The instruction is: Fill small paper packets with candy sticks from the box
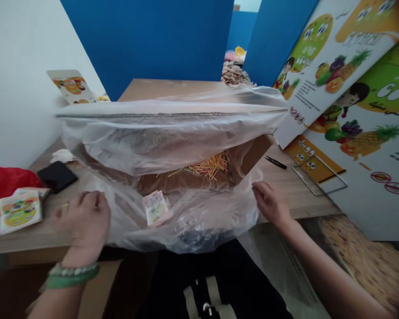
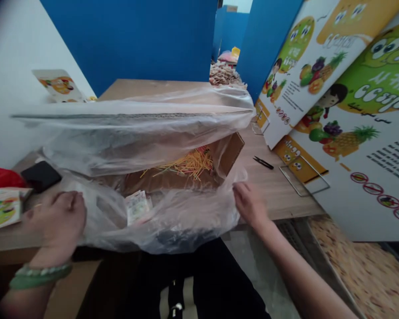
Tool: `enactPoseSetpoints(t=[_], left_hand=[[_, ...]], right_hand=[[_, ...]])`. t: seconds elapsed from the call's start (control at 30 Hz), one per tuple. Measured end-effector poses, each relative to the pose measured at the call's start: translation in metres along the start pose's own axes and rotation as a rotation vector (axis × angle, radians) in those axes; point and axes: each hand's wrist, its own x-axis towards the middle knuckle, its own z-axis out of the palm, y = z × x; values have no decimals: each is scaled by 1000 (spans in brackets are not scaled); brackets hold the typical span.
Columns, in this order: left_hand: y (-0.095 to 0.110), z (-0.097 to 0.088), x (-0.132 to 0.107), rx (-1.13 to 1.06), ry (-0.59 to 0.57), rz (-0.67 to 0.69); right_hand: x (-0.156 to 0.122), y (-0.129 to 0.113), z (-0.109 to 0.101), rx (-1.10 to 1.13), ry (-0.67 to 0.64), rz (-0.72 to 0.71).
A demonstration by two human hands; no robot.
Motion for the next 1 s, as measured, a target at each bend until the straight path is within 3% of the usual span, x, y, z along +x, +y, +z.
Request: enactPoseSetpoints(t=[0.07, 0.17, 0.23, 0.33, 0.43, 0.53, 0.67, 0.77, 0.83, 0.9, 1.0], left_hand=[[28, -16, -30, 19, 29, 263], [69, -26, -83, -216, -17, 701], [84, -24, -116, -243, -109, 825], [81, -15, -152, -181, -266, 901], [61, -9, -160, -273, -352, 774], [52, -12, -145, -499, -329, 543], [71, -16, -118, -476, -252, 420], [86, -6, -108, -347, -276, 449], [84, 6, -107, -353, -329, 407], [73, 18, -106, -454, -369, 268], [51, 27, -102, -652, -329, -15]], right_hand=[[-11, -50, -7, 96, -29, -162], [-10, -119, 1, 199, -107, -339], [-9, -149, 15, 195, -275, -428], [-16, -164, 33, 172, -576, -510], [-26, -154, 39, 127, -704, -495], [-24, -149, 33, 113, -697, -456], [-3, -176, 33, 111, -578, -470], [10, -197, 53, 122, -497, -517], [9, -200, 67, 90, -534, -486], [1, -193, 76, 54, -605, -428], [-12, -185, 73, 14, -633, -379]])
